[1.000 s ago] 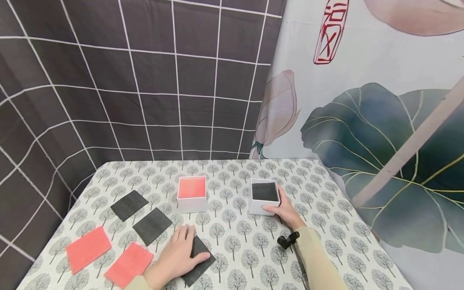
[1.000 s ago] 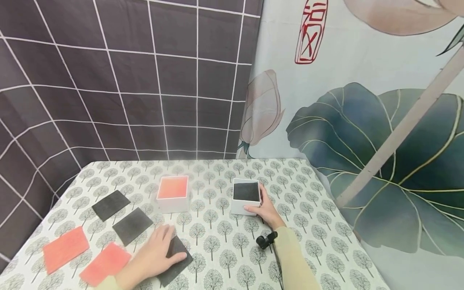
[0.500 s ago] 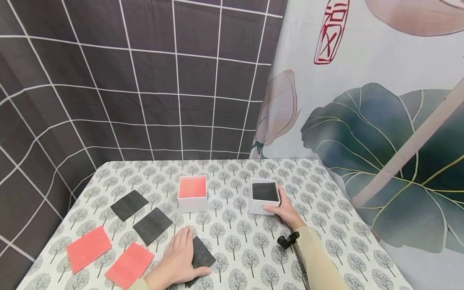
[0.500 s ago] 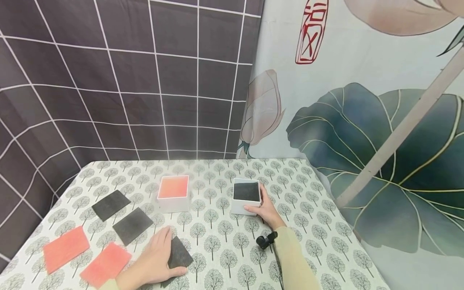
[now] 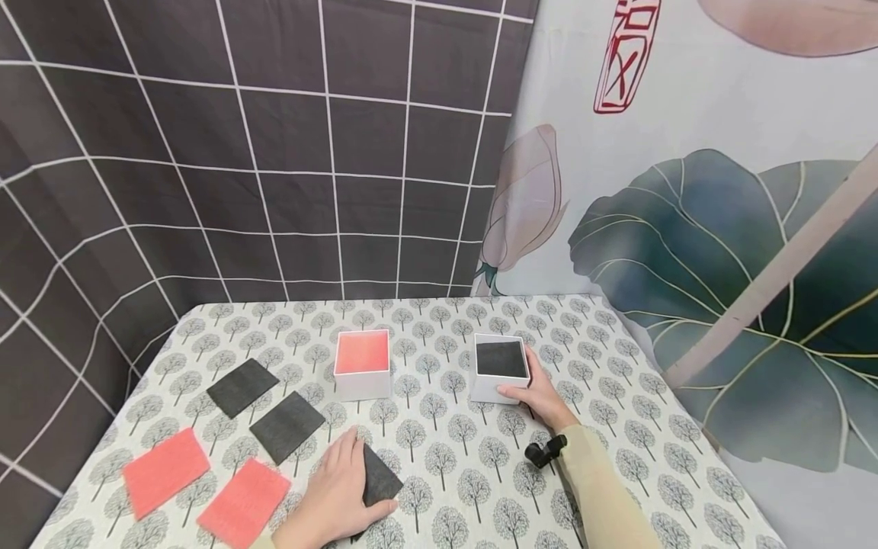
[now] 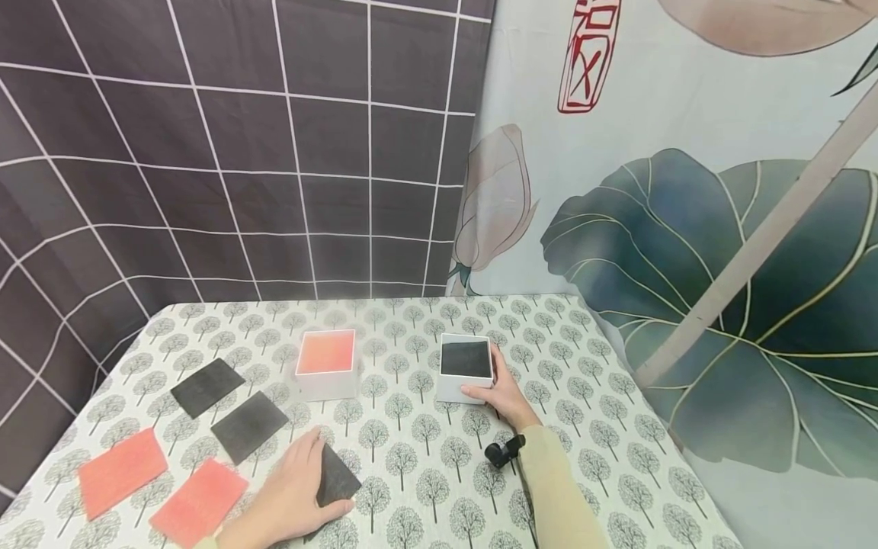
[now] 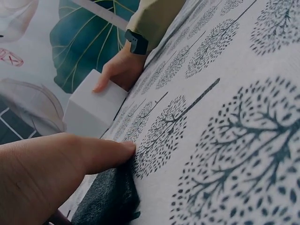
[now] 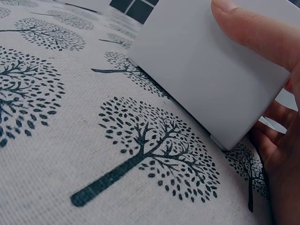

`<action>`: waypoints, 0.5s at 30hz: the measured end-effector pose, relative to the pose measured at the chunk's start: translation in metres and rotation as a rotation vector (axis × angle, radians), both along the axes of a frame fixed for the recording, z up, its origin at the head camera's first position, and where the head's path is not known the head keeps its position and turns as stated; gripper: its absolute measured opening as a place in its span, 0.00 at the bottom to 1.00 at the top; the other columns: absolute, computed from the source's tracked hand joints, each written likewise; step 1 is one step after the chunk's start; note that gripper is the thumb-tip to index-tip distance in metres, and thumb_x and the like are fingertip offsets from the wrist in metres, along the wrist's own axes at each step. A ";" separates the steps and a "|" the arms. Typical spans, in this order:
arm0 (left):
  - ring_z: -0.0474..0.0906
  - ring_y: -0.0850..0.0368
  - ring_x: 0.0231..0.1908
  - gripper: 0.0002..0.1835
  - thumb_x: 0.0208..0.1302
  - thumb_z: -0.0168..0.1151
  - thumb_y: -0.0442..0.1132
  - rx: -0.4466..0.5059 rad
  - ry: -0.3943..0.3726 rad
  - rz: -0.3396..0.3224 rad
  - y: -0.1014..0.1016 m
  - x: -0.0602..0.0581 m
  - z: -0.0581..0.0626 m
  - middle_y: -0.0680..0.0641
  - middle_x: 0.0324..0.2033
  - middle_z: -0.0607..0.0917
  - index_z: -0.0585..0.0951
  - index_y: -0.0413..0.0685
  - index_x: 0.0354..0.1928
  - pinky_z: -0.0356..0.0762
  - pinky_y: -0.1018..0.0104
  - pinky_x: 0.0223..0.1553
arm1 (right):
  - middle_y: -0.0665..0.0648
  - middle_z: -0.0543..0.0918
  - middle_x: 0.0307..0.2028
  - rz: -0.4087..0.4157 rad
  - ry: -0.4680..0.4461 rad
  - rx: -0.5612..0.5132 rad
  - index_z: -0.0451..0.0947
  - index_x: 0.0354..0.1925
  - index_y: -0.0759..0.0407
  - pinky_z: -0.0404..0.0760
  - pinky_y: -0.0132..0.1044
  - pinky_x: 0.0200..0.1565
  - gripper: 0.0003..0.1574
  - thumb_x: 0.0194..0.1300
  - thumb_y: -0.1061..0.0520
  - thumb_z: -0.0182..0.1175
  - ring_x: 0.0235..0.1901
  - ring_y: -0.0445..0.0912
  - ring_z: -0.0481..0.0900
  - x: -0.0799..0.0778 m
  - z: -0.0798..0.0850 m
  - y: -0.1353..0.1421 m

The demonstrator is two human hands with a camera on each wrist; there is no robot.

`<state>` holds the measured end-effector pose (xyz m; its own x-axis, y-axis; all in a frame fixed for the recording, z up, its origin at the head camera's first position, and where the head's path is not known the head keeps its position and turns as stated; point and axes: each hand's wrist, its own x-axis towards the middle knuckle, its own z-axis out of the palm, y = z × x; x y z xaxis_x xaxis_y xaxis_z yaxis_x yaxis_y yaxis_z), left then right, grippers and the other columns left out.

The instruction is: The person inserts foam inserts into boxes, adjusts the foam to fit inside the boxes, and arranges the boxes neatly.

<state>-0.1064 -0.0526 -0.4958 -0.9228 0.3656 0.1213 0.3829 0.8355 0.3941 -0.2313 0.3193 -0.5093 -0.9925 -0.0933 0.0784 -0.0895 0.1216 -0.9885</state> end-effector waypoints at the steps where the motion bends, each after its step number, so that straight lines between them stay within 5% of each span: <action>1: 0.54 0.33 0.63 0.60 0.40 0.64 0.70 -0.003 0.000 -0.006 0.000 0.001 0.000 0.28 0.64 0.57 0.62 0.23 0.61 0.59 0.41 0.60 | 0.58 0.65 0.62 -0.003 -0.001 0.004 0.48 0.70 0.44 0.67 0.39 0.57 0.63 0.44 0.65 0.72 0.52 0.52 0.70 0.000 0.000 0.000; 4: 0.52 0.34 0.64 0.61 0.40 0.64 0.71 -0.003 -0.010 -0.011 0.000 0.003 -0.001 0.28 0.64 0.56 0.61 0.22 0.61 0.55 0.41 0.62 | 0.58 0.65 0.61 -0.005 -0.005 0.008 0.47 0.70 0.44 0.67 0.38 0.57 0.64 0.43 0.64 0.73 0.53 0.52 0.70 0.000 -0.001 0.000; 10: 0.54 0.34 0.63 0.57 0.38 0.69 0.65 0.064 -0.034 0.033 0.002 0.001 -0.002 0.31 0.64 0.57 0.63 0.26 0.60 0.60 0.38 0.58 | 0.59 0.65 0.61 -0.001 0.000 -0.005 0.47 0.71 0.46 0.68 0.38 0.57 0.64 0.44 0.64 0.72 0.53 0.52 0.71 -0.001 -0.001 0.000; 15: 0.57 0.36 0.61 0.52 0.33 0.71 0.60 0.075 0.013 0.063 0.004 0.001 -0.006 0.34 0.62 0.62 0.67 0.32 0.58 0.62 0.41 0.58 | 0.59 0.65 0.61 0.002 -0.009 -0.015 0.47 0.71 0.45 0.68 0.39 0.57 0.63 0.44 0.65 0.72 0.52 0.52 0.71 -0.001 -0.001 0.000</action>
